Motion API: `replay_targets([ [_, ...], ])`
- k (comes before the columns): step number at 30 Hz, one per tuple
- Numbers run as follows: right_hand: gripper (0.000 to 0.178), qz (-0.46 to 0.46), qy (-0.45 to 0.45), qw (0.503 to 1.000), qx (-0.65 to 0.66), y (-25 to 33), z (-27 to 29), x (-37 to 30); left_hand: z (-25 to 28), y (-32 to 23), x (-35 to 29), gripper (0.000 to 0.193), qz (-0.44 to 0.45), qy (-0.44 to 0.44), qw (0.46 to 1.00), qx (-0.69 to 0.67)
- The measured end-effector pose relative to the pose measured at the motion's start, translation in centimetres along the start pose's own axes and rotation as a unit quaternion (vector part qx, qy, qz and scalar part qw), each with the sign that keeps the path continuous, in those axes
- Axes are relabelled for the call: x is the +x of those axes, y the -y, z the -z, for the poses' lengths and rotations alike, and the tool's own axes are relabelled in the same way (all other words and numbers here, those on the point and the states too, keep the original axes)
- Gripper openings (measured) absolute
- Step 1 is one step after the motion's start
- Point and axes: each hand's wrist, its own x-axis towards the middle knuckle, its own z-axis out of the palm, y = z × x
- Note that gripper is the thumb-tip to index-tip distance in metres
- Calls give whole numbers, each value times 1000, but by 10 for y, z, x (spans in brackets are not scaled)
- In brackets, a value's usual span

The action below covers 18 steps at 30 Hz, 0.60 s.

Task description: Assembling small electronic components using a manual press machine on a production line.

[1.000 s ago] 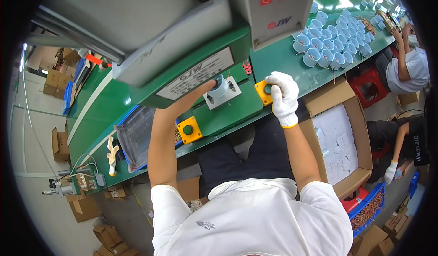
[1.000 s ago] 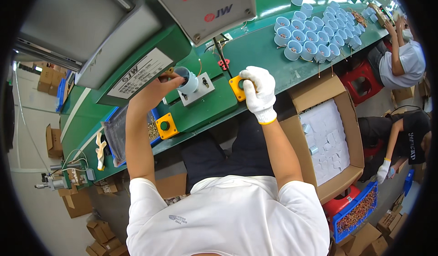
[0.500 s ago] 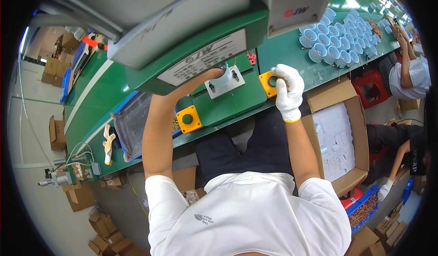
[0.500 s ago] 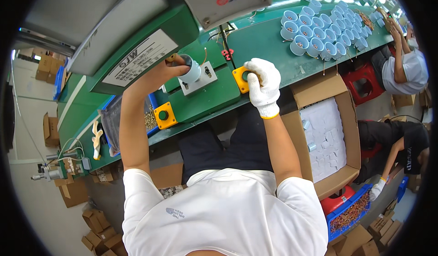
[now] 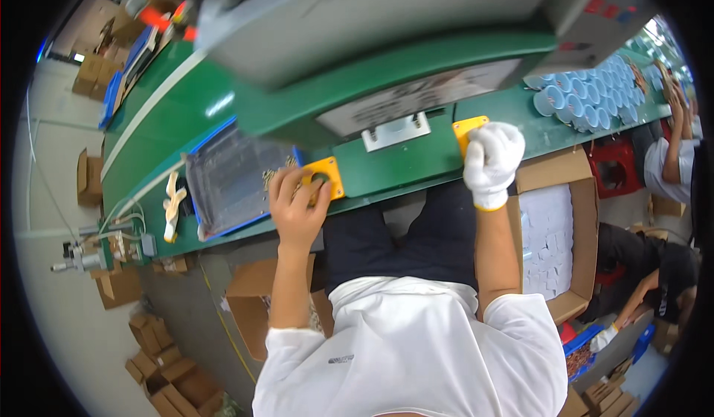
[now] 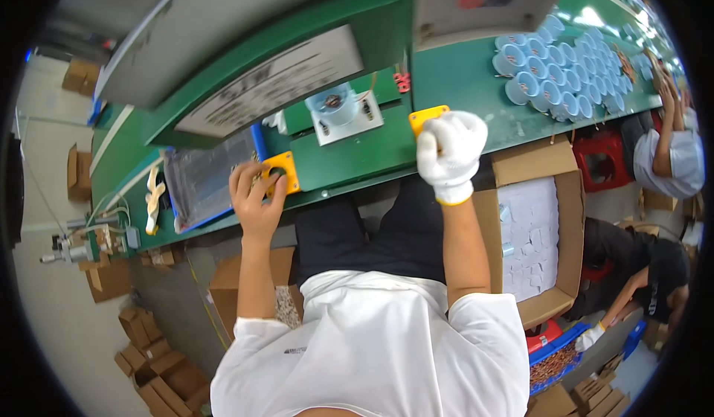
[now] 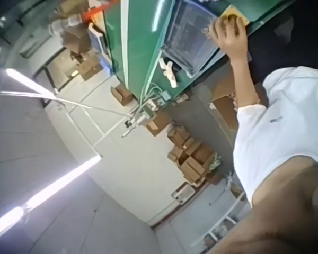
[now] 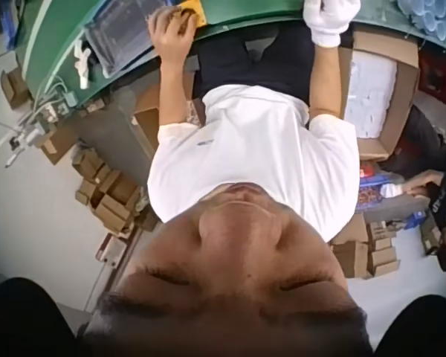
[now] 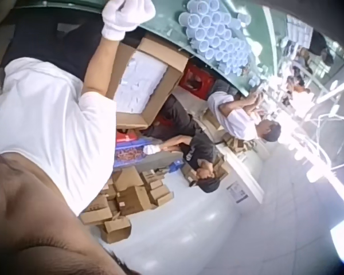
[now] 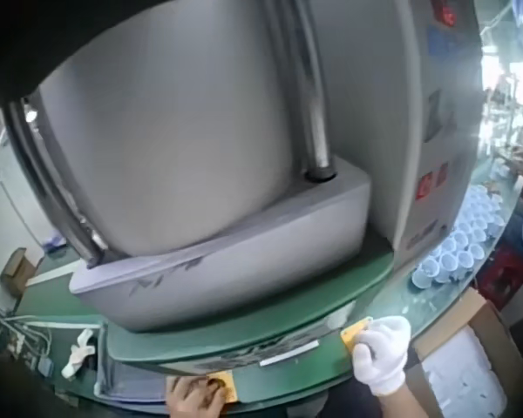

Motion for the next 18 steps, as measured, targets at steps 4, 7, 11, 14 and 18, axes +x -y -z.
replay_targets([
  [4, 10, 19, -30, 998, 53, -12, -9, 0, 19, 3, 26, 12, -17, 70, 997, -8],
  [7, 25, -125, -64, 956, 259, -28, -7, -42, 38, 37, 23, 19, 124, 108, 982, -90],
  [11, 41, -187, -137, 934, 272, -34, -16, -66, 84, 101, 0, 22, 315, 207, 926, -32],
  [14, 44, -30, -29, 997, 66, -27, -9, -49, 90, 101, -5, 23, 367, 298, 881, 30],
  [18, 42, -33, -44, 997, 54, -28, -7, -50, 84, 105, -6, 23, 345, 312, 884, 46],
])
